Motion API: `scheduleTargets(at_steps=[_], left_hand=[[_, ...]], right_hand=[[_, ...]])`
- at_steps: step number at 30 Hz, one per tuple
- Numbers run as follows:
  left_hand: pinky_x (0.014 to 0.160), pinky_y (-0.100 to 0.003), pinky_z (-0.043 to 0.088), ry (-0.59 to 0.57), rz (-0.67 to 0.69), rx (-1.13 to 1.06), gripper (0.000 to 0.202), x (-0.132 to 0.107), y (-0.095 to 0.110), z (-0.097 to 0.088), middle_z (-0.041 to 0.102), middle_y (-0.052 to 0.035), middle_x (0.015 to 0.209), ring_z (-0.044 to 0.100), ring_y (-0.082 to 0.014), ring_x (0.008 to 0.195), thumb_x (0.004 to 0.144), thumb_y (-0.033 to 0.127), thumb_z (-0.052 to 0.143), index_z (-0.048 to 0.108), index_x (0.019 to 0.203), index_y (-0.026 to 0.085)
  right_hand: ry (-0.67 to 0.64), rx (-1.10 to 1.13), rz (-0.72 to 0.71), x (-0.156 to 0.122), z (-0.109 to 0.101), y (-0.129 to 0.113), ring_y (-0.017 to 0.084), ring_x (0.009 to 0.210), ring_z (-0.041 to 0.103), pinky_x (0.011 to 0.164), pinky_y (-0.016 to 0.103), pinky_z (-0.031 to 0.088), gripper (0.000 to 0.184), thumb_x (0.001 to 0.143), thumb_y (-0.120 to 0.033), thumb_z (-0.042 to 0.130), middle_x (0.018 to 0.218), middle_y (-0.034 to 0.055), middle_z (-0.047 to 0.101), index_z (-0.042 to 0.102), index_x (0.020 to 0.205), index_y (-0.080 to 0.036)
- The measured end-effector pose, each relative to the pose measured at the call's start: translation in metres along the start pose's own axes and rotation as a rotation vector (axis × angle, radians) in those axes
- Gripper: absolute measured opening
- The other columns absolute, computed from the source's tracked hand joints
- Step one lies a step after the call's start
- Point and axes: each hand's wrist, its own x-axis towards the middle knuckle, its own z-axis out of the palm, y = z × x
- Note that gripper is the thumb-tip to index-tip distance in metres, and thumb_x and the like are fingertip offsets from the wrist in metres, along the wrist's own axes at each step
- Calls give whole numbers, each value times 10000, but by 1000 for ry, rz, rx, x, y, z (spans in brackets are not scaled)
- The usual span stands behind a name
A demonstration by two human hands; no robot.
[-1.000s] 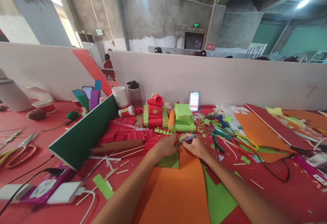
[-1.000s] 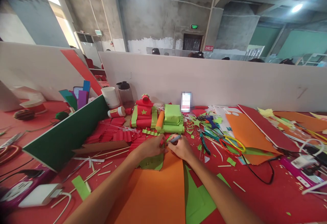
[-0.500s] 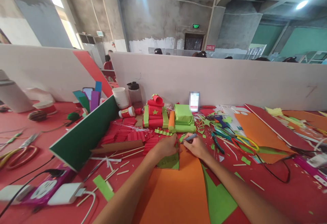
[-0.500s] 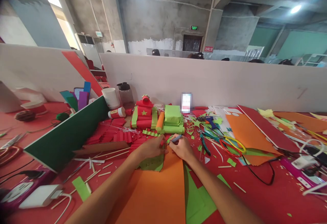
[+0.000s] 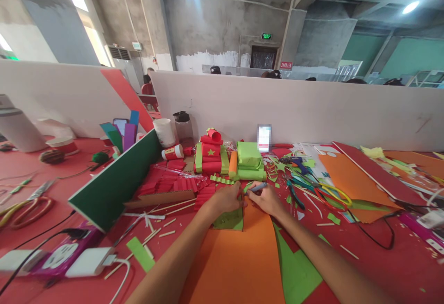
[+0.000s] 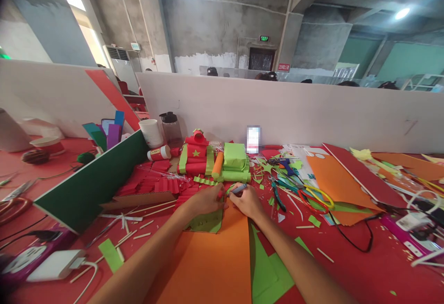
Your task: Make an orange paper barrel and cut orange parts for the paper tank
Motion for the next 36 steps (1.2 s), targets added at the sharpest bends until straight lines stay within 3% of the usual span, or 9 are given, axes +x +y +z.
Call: scheduleTargets(at_steps=[12,23,36], left_hand=[[702,-357,478,10,8,-15,455,0,0,-1,699,-124,1020,670,-319,915,758,456,636,511,1118,205],[735,-360,481,7,-9,-14,484,-2,2,-2,693,-139,1076,666,-326,973,754,463,639,504,1138,202],[758,-368,490,3,-11,-12,500,-1,2,-2,691,-145,1092,662,-330,988,756,456,643,503,1158,193]], right_hand=[[-20,-21,-18,0,-2,-7,165,523,631,493,223,440,114,792,-258,600,577,11,680,684,762,-187],[19,-33,5,0,0,-2,144,454,572,449,211,396,67,742,-210,580,493,-27,612,605,680,-199],[12,-2,-6,2,-1,0,155,508,619,490,222,441,87,777,-226,573,581,0,673,653,781,-192]])
